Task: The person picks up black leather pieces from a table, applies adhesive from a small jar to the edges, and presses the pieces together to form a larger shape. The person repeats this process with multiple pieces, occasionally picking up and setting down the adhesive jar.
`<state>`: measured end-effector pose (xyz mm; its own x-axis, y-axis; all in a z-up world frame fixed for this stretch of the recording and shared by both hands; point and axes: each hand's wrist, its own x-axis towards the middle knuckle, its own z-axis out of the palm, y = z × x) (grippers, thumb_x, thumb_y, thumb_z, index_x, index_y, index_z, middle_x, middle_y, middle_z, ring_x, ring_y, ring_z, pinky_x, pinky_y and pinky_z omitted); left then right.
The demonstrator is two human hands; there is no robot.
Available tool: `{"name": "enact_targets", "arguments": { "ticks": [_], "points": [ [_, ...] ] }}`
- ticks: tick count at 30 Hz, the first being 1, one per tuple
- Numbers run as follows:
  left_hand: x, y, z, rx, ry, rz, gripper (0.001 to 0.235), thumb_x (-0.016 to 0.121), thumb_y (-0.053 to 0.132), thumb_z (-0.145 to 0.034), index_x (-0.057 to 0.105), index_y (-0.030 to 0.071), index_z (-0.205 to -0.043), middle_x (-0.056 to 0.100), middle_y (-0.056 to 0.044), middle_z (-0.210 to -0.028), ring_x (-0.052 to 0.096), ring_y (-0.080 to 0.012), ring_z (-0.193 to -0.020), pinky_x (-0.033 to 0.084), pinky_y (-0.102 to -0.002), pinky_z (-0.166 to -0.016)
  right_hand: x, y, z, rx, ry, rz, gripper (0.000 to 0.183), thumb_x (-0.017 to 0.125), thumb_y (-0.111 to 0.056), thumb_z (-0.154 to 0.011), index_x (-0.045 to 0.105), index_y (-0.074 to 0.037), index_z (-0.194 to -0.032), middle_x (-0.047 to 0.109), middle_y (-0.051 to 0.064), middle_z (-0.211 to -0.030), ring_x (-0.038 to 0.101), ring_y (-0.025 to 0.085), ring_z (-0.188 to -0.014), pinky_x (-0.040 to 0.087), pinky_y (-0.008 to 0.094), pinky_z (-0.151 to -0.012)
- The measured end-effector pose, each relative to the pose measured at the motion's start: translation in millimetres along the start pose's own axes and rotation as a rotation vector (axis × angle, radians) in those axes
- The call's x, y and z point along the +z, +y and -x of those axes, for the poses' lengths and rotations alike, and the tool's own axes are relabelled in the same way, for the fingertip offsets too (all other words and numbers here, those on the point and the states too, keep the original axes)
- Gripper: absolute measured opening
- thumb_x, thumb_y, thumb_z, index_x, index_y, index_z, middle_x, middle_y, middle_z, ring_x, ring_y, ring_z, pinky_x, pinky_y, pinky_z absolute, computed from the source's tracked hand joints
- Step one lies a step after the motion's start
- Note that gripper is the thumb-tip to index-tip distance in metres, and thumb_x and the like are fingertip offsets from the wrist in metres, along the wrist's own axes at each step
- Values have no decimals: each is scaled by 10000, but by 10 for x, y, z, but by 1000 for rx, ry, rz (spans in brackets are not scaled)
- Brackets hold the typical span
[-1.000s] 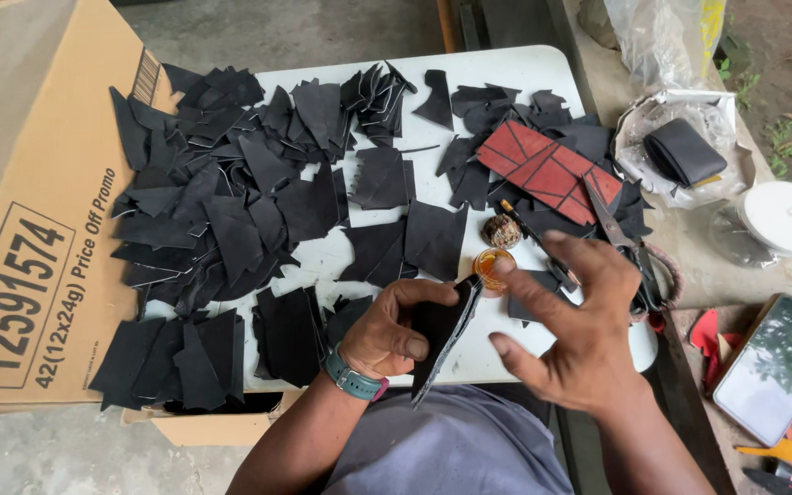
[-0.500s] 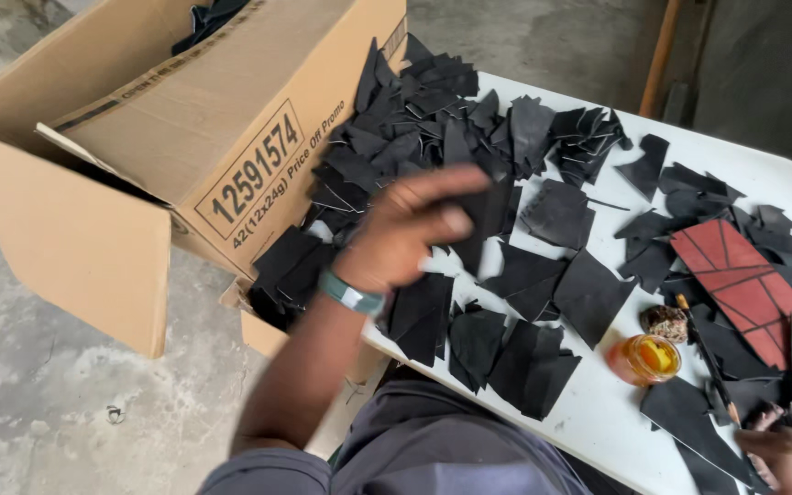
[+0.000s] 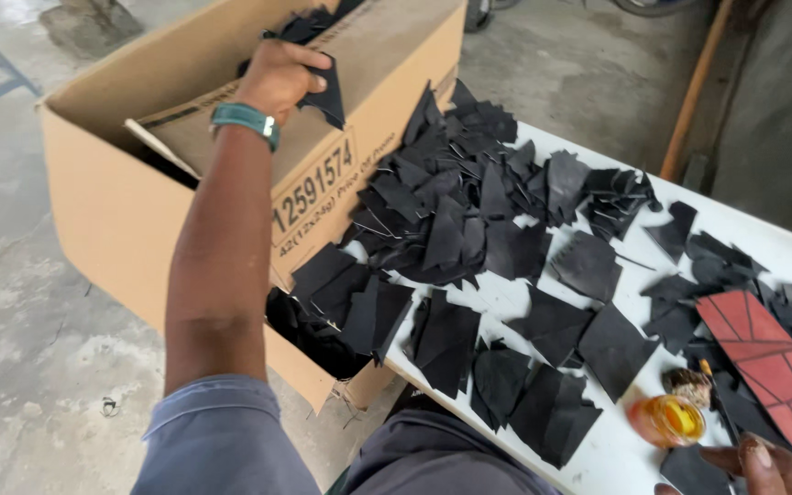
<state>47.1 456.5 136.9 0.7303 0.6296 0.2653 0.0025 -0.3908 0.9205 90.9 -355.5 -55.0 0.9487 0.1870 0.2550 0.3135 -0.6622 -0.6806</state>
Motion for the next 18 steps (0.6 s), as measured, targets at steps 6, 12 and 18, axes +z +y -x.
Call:
{"name": "enact_targets", "arguments": {
  "ticks": [6, 12, 18],
  "points": [
    [-200, -288, -135, 76, -115, -552, 496, 926, 122, -669, 737, 49, -1122, 725, -180, -1151, 682, -304, -1084, 484, -364, -987, -74, -726, 176, -659, 51, 330, 764, 804, -279, -702, 526, -92, -1389, 713, 253, -977, 735, 403, -949, 598, 499, -951],
    [-139, -163, 13, 242, 98, -826, 611, 942, 314, -685, 719, 1, -1160, 680, -279, -1142, 636, -447, -1064, 487, -505, -918, -46, -1612, 368, -633, 111, 157, 691, 797, -240, -826, 490, 10, -1392, 675, 291, -986, 730, 356, -892, 599, 417, -823],
    [512, 400, 1028, 429, 49, -576, 378, 833, 297, -879, 717, 60, -1150, 711, -155, -1122, 647, -354, -1013, 513, -487, -837, -242, -1784, 457, -492, 44, 208, 655, 815, -215, -876, 503, 130, -1336, 633, 282, -987, 725, 314, -933, 602, 358, -815]
  ]
}}
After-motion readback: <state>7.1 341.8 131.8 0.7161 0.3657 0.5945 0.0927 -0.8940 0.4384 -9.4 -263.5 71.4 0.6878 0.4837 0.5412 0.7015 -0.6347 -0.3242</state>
